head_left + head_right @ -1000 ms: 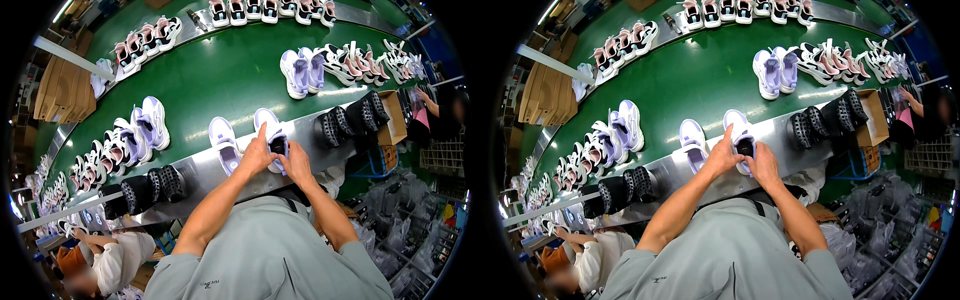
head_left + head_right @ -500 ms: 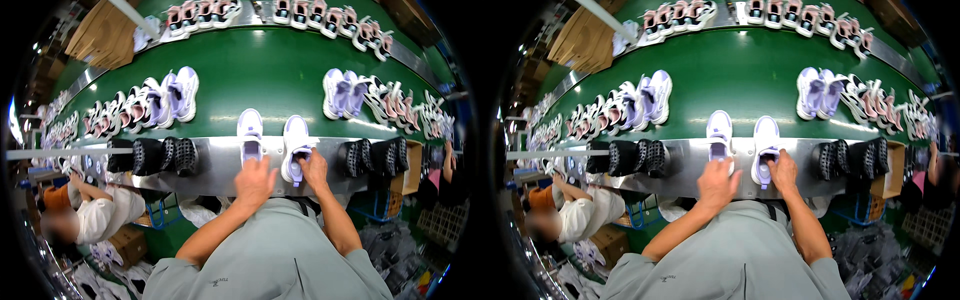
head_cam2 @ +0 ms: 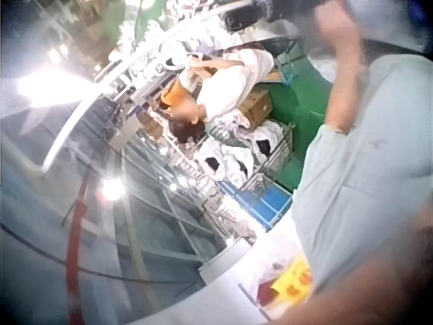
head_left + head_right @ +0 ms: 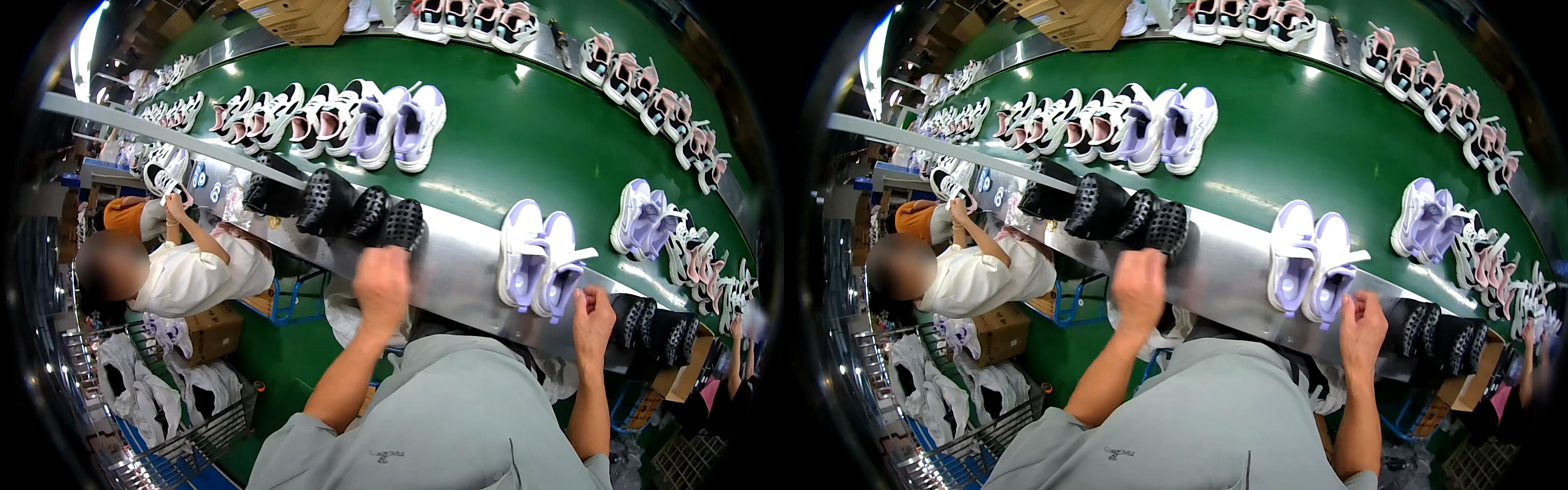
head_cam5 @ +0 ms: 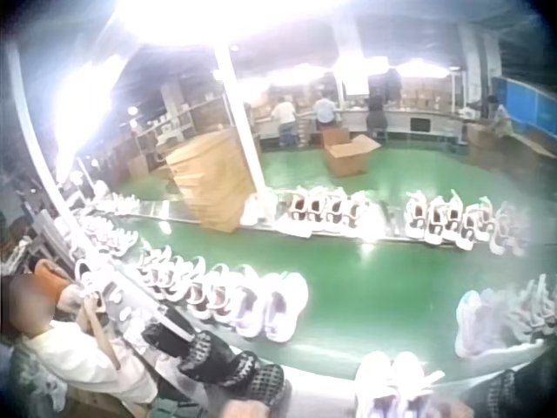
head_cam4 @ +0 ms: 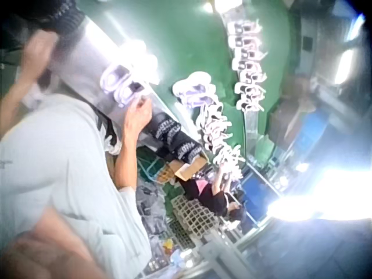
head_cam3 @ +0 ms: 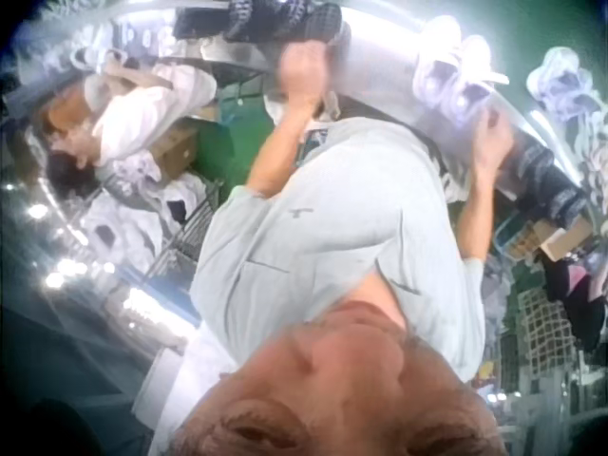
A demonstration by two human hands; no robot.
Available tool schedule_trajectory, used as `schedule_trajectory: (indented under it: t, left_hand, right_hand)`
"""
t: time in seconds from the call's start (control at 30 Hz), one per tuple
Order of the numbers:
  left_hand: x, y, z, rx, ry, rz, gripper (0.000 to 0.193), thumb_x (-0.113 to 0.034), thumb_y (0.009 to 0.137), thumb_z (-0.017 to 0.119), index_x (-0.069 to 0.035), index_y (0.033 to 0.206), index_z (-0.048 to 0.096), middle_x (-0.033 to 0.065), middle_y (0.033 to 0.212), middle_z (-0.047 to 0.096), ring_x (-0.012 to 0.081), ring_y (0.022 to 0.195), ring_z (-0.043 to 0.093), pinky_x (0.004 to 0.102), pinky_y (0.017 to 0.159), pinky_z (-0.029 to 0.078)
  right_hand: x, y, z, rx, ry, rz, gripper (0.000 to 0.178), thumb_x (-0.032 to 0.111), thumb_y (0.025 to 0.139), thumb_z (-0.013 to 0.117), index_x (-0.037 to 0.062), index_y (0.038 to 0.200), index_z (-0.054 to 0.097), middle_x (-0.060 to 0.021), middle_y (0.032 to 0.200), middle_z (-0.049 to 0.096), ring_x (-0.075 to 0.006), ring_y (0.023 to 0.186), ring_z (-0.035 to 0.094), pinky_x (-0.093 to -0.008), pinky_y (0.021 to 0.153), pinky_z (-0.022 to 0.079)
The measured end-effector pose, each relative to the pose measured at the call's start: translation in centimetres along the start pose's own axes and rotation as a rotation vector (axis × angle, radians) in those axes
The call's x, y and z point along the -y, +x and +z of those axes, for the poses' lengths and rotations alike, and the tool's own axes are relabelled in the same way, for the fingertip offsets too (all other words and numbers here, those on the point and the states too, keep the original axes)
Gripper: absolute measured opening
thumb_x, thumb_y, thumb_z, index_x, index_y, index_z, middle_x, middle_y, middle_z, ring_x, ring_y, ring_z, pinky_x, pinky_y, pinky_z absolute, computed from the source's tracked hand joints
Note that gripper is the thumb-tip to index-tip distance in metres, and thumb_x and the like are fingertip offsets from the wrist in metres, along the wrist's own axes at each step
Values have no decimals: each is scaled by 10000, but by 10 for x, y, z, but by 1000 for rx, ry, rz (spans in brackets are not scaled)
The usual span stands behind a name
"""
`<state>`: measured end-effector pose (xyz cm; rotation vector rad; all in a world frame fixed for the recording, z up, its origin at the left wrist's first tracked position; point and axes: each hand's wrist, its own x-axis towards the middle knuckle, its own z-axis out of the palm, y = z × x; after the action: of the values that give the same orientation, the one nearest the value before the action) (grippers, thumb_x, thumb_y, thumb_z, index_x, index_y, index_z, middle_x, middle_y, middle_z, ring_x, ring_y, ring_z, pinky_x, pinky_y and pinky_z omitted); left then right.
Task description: The person takes black shoe soles from a large white bag, places them onto a conveyor belt, and then gathers and organizes various pairs of sneakers across the workspace.
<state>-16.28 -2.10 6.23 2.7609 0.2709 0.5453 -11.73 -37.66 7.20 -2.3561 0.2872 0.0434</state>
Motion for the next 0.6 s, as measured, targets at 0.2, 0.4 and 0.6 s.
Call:
schedule_trajectory:
  t: [0.2, 0.4, 0.6]
  left_hand:
    - [116, 0, 38, -152, 126, -199, 347, -222, 869, 767, 3, 1101, 641, 156, 910, 588, 362, 794, 604, 450, 699, 496]
    - [62, 9, -34, -137, -126, -163, 366, -190, 814, 826, 15, 1071, 665, 112, 823, 573, 283, 692, 592, 398, 600, 488]
    - [-24, 4, -38, 127, -606, 314, 500, -272, 742, 860, -13, 1112, 645, 133, 928, 610, 319, 802, 617, 407, 695, 520]
  right_hand:
    - [65, -25, 60, 267, 37, -172, 158, 136, 924, 697, -19, 942, 672, -123, 717, 664, -197, 602, 614, -332, 592, 496]
    - [124, -48, 86, 316, 169, -148, 313, 213, 938, 703, -33, 1115, 626, -153, 918, 701, -203, 769, 657, -328, 669, 517]
    - [141, -41, 104, 668, 957, 337, 464, 299, 942, 704, 25, 1267, 520, -44, 1074, 606, -108, 937, 573, -265, 760, 497]
